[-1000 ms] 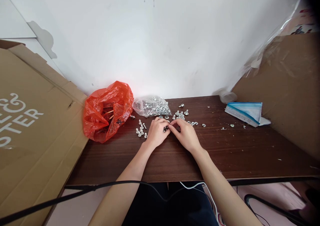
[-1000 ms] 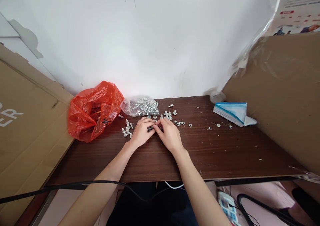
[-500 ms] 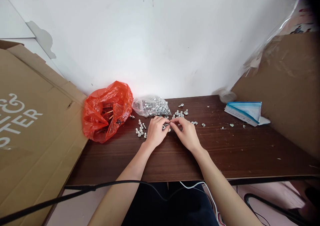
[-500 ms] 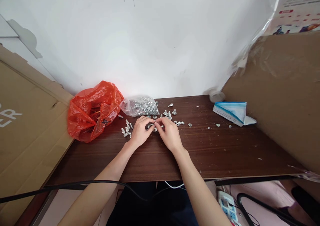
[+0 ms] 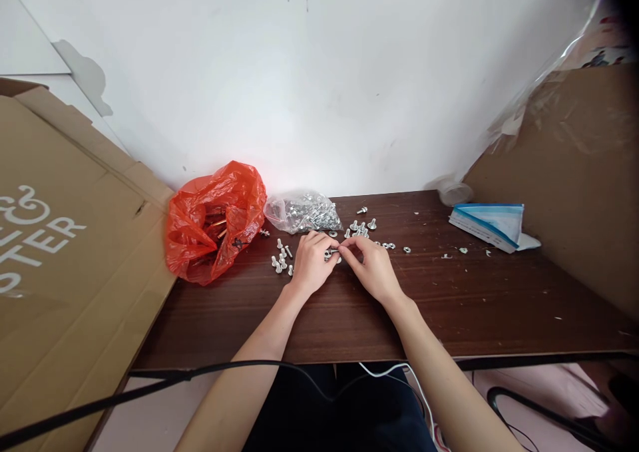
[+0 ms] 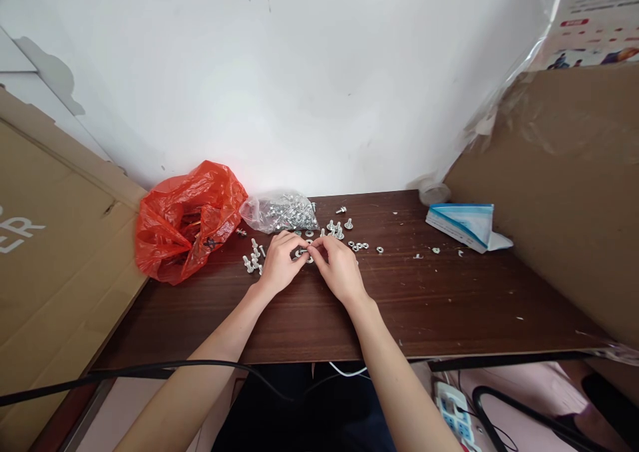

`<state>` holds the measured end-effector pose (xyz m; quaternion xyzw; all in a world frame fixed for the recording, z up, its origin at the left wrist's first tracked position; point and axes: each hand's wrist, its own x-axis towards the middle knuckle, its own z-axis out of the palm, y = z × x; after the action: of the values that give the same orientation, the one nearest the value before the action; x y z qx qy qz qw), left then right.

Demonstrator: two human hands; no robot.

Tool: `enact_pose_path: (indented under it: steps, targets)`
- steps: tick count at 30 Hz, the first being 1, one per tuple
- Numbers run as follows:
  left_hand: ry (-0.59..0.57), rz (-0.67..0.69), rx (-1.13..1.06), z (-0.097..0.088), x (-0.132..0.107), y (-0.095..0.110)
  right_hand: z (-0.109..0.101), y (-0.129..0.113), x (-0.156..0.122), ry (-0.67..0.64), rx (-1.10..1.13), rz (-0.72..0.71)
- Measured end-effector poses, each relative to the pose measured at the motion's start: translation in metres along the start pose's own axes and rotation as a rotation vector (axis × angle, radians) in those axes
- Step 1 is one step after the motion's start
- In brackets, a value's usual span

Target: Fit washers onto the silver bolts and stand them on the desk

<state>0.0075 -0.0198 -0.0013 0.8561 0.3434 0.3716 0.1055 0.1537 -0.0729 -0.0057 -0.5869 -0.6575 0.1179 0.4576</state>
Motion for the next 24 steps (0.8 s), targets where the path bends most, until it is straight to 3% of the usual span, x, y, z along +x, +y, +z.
enact_pose_path:
  steps: [13,24]
  targets:
    - [0.018,0.07,-0.036,0.0008,0.0004,0.0015,-0.0033,-0.0033,-0.0012,-0.03,-0.16,0.083]
    - [0.016,0.15,-0.042,0.0025,-0.0005,0.0018,-0.0035,-0.0046,-0.0015,-0.006,-0.374,0.071]
